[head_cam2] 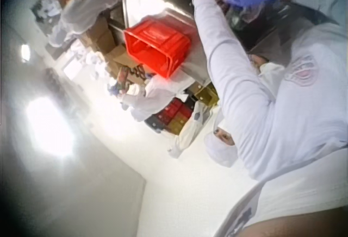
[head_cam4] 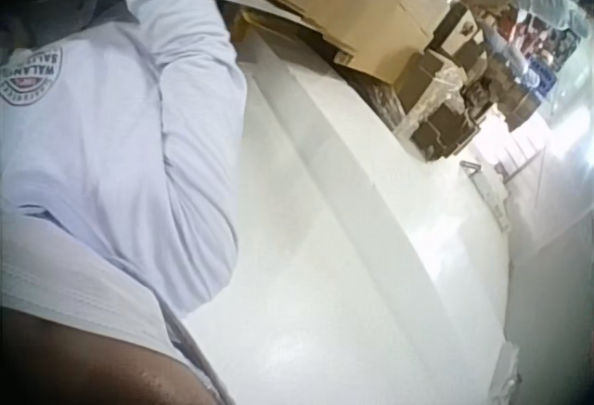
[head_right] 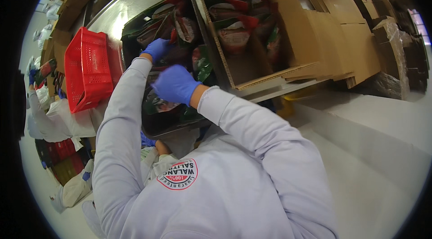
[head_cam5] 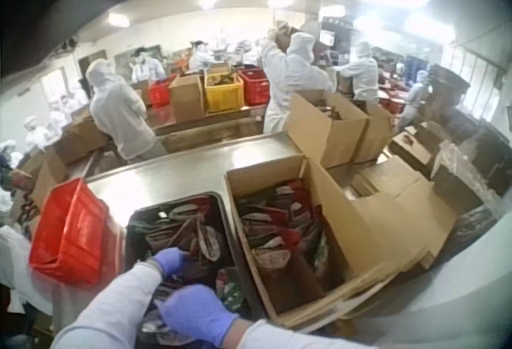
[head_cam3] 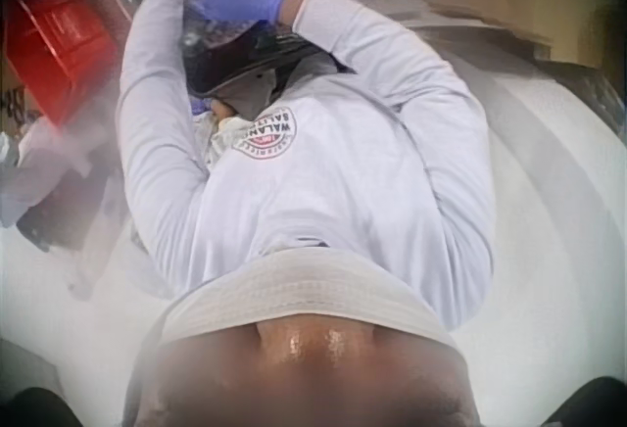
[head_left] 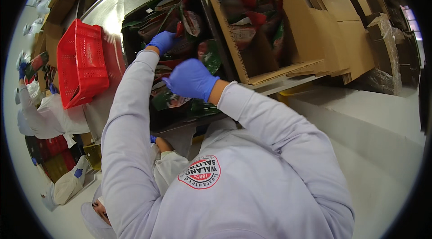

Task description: The person repeatedly picks packaged food items from a yellow crate and places them into a cardboard box. The person handles the items by hand, arranging them inside the box. Other workers in protective gear are visible in the background performing similar tasks.

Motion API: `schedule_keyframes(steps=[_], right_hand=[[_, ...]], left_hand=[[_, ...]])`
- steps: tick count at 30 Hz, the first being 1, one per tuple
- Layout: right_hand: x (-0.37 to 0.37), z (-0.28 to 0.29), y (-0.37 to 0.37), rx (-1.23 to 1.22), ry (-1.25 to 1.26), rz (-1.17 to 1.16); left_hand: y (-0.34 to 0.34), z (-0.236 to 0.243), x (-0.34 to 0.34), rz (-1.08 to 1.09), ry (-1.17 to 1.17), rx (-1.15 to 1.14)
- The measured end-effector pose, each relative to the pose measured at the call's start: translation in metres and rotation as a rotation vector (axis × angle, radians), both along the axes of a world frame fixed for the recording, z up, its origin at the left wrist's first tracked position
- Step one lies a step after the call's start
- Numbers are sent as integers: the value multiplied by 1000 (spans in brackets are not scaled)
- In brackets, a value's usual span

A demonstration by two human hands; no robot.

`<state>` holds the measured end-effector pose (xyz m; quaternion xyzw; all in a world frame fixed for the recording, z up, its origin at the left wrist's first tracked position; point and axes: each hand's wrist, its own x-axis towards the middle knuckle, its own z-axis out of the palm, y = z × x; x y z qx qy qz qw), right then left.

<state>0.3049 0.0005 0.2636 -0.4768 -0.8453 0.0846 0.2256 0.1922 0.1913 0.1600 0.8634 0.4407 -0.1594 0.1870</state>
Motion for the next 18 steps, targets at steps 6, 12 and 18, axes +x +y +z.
schedule_keyframes(steps=[6,12,18], right_hand=[[101,172,14,204,101,-222],[209,246,-2,-124,-98,-196],[224,135,34,6,-35,-238]], left_hand=[[23,55,-36,56,-426,9],[-12,180,-2,367,-997,-82],[-121,210,64,329,-954,68]])
